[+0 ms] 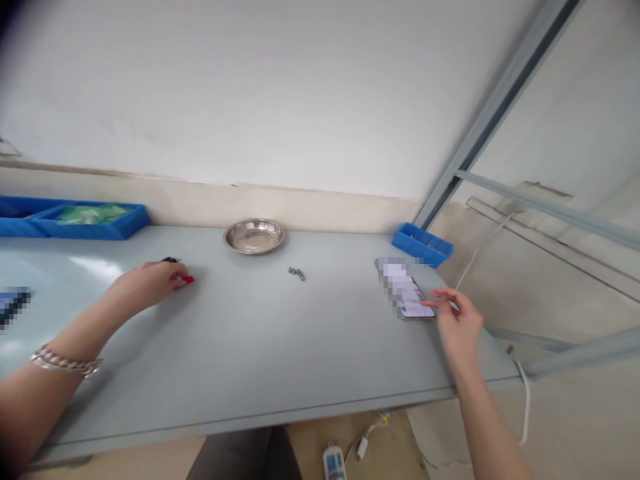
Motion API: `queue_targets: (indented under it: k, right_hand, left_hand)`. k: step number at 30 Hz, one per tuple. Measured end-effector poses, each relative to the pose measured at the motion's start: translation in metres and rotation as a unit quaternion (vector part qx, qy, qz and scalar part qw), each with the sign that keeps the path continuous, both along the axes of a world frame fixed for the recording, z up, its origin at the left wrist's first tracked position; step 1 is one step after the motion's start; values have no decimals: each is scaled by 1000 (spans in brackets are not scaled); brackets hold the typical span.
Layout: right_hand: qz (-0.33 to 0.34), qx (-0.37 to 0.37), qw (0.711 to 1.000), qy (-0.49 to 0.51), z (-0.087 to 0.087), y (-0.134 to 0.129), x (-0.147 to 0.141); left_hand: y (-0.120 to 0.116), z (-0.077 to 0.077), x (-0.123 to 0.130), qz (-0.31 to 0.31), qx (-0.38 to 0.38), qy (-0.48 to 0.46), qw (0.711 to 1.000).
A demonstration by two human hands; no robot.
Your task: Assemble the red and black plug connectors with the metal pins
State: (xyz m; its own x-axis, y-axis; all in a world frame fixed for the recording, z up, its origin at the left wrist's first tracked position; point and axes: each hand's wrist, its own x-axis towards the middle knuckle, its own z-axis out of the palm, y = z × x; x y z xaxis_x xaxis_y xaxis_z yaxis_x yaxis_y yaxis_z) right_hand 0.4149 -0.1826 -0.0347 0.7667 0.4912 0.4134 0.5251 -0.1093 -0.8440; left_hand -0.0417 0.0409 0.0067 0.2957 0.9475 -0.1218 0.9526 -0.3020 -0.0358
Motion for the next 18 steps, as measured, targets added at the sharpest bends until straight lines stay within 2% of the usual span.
queue_targets:
  k: [5, 9, 14, 18]
  right_hand:
    - [-3, 56, 998, 10, -6, 0, -4]
    - [0, 104, 994, 33, -1, 3, -5]
    - [-49, 239, 969, 33, 7, 15, 1]
    - [-62, 257, 964, 23, 1, 21, 4]
  left_hand:
    - [-2, 4, 3, 18, -9, 8, 1000]
    - [-5, 6, 4, 9, -16, 11, 1000]
    - [-7, 8, 3, -5, -13, 2, 1000]
    - [-3, 4, 2, 3, -14, 8, 1000]
